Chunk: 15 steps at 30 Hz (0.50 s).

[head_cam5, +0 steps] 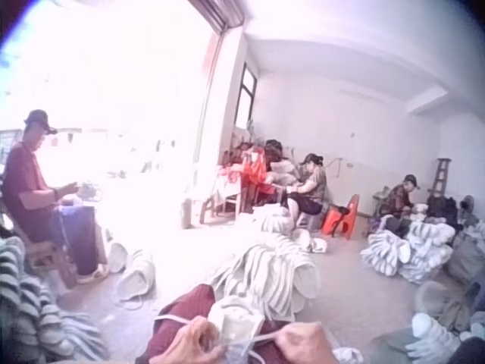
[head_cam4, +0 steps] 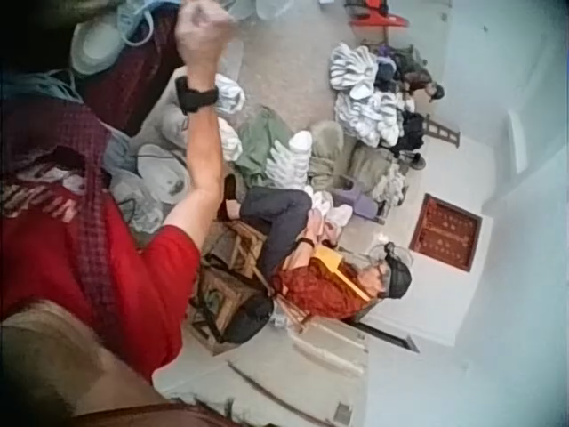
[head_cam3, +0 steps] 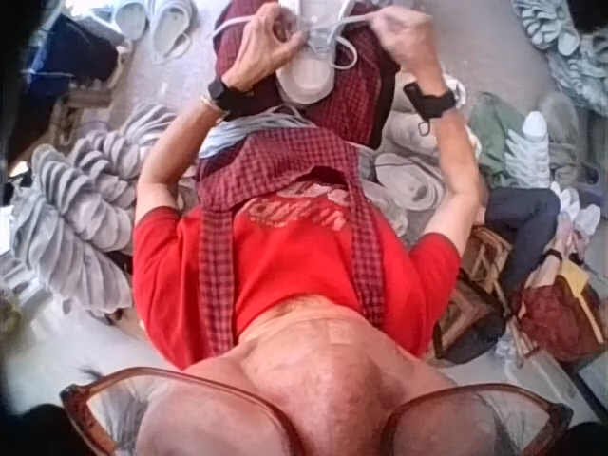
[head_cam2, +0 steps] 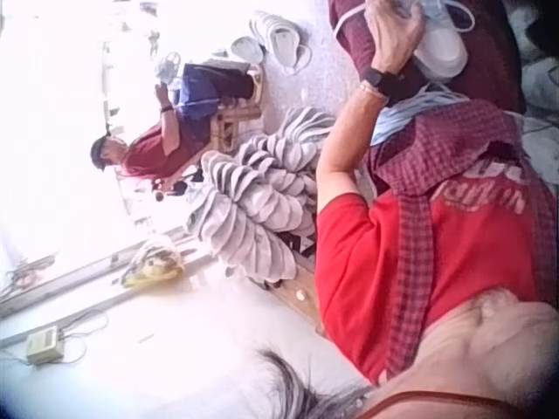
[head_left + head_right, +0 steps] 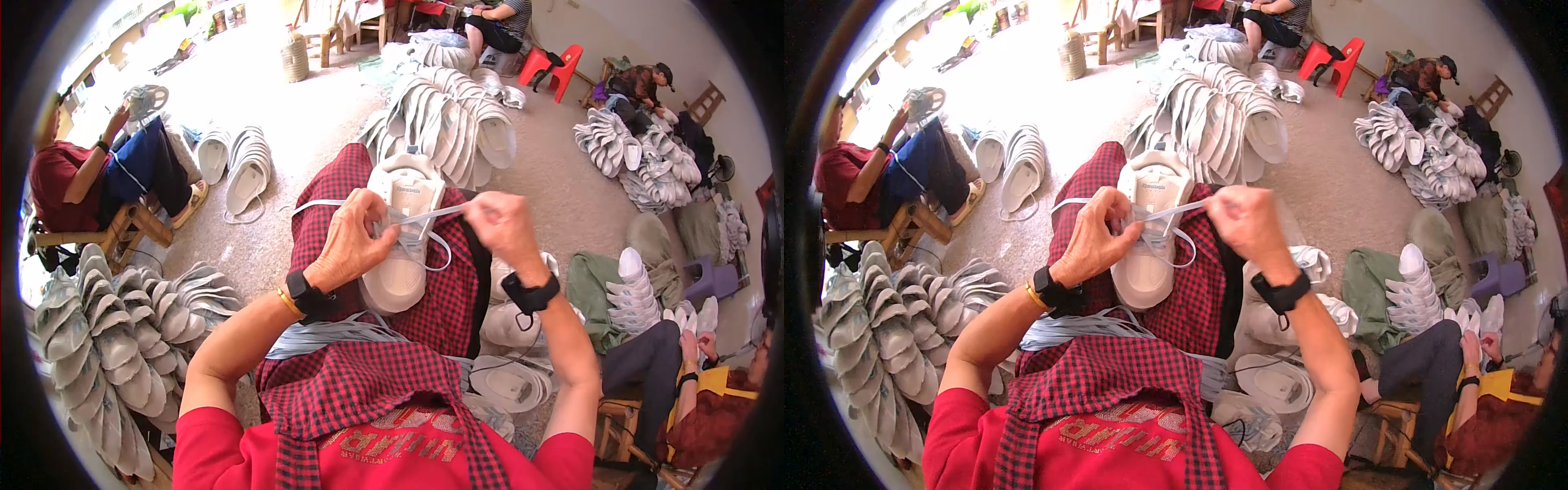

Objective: The recorder is lacing white athletic shoes as part of a manufacturing process.

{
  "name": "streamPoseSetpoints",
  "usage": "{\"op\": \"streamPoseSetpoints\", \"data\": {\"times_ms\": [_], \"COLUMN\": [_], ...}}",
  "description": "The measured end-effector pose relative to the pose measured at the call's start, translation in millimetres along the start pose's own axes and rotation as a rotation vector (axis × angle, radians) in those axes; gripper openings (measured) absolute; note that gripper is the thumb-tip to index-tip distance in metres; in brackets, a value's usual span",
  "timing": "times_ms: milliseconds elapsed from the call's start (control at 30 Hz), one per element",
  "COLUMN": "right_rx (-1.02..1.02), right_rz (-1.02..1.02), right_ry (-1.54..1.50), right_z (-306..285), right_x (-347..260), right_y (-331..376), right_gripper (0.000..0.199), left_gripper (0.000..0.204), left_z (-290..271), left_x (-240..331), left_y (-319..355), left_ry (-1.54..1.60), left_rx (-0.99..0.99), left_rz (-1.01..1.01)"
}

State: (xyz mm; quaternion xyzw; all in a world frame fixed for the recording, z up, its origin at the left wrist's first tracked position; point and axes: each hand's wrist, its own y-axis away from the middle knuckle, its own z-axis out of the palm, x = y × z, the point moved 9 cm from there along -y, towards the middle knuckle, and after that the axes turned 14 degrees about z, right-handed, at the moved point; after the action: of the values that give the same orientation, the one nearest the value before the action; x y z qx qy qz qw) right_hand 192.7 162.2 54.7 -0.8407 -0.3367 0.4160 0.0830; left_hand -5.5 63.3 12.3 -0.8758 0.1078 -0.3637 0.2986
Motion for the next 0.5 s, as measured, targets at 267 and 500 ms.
{"op": "streamPoseSetpoints", "data": {"times_ms": [267,500], "right_rx": [-0.001,-0.373], "right_rz": [0.081,-0.210], "right_ry": [-0.042,0.133], "right_z": [-12.8,40.9], "right_x": [12.5,-33.8], "right_y": [9.2,50.7], "right_gripper": [0.012,0.022], "left_gripper": [0.024,0.022], "left_z": [-4.4,-18.9], "left_x": [-15.7,-11.1], "left_y": [7.2,6.3], "left_ry": [0.133,0.109], "left_rx": [0.010,-0.052], "left_rz": [-0.002,0.006]}}
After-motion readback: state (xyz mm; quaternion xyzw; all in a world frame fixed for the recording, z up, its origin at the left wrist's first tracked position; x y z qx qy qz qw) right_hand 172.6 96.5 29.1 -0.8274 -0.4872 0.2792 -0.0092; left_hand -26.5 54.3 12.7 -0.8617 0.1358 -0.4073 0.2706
